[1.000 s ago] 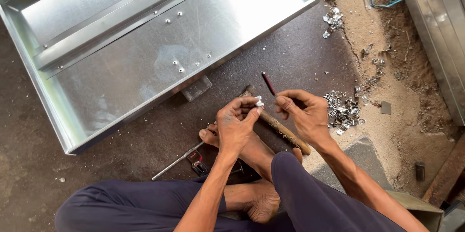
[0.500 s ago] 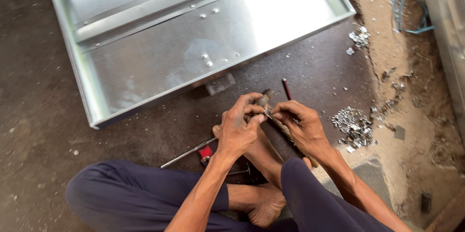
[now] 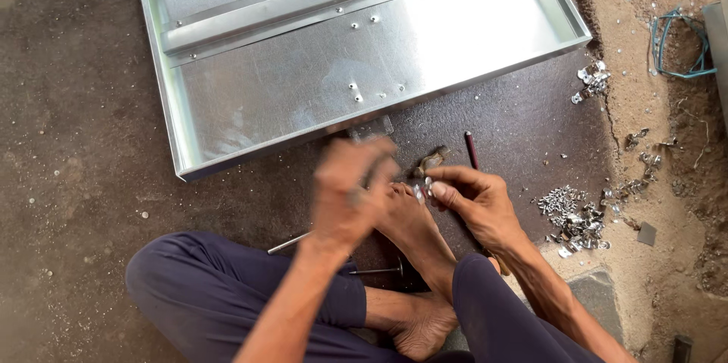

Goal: The person attaches a sliding latch and components to a metal panel using a hammer and a small tool. The person strikes a metal pin into place and fits a handle mechanism onto the sheet.

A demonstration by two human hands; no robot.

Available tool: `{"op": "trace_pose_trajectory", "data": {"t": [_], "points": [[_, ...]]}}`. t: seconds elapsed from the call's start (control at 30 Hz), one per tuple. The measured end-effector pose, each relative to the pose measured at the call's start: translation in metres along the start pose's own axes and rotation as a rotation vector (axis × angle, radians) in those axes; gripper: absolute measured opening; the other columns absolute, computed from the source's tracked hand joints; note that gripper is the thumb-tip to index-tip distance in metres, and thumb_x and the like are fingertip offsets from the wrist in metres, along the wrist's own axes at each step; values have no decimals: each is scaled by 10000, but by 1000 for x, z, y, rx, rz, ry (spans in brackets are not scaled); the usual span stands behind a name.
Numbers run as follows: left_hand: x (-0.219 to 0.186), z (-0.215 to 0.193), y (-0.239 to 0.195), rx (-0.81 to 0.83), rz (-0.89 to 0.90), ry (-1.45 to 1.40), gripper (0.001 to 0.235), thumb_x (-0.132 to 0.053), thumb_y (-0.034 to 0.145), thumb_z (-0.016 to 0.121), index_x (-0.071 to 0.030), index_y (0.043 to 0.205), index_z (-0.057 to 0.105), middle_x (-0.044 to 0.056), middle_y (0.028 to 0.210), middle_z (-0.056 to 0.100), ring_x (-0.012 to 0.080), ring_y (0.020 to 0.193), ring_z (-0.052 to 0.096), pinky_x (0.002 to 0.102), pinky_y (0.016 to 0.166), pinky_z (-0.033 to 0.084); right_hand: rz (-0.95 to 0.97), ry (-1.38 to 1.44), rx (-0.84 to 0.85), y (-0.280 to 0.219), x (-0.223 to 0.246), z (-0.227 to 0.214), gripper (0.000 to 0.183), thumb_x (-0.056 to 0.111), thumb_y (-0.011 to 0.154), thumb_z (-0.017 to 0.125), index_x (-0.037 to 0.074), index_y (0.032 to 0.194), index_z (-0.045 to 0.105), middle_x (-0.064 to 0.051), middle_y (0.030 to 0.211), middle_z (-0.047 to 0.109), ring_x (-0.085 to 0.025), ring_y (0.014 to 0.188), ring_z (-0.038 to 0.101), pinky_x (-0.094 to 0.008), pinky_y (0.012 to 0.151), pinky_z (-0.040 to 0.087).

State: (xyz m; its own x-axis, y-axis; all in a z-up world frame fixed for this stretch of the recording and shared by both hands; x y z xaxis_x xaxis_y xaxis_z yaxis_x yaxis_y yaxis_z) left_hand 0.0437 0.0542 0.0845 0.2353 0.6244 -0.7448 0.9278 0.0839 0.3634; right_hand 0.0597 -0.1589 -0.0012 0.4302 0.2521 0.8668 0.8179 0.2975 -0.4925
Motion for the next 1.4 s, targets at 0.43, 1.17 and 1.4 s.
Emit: {"op": "trace_pose_trajectory", "data": {"t": [0.43,1.17,1.4], "points": [[-46,-119,129,241,390,616,304,70,819,716,-64,1092,726,144,908,686,262,752,657,384,612,558,-366,159,-59,22,123,50,294,129,923,717,-33,1155,637,-156,896,781,-173,750,733,-313,607,587],[-39,-191,217,-53,598,534,612,-287,809,960,-89,1327,701,67,1151,702,235,1051,673,373,925,570,-1032,419,-327,99,274,125,192,127,963,790,16,1111,738,-90,939,773,-131,814,742,-242,671,601],[-49,-187,201,-119,610,591,554,-309,857,930,-81,1305,697,80,1147,705,238,1029,673,366,901,573,-1085,506,-369,99,259,124,208,66,967,819,6,1134,711,-111,998,776,-170,845,752,-275,725,631]]}}
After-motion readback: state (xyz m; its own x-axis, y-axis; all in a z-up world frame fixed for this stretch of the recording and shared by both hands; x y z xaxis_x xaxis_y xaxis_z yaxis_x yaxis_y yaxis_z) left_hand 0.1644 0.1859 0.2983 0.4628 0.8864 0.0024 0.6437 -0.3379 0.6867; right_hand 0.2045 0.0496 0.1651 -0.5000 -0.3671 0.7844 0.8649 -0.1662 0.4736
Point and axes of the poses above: each hand's wrist, its own y-axis towards the middle knuckle, its own z-axis out of the palm, x = y × z, the point moved 7 cm from there along y, towards the middle knuckle
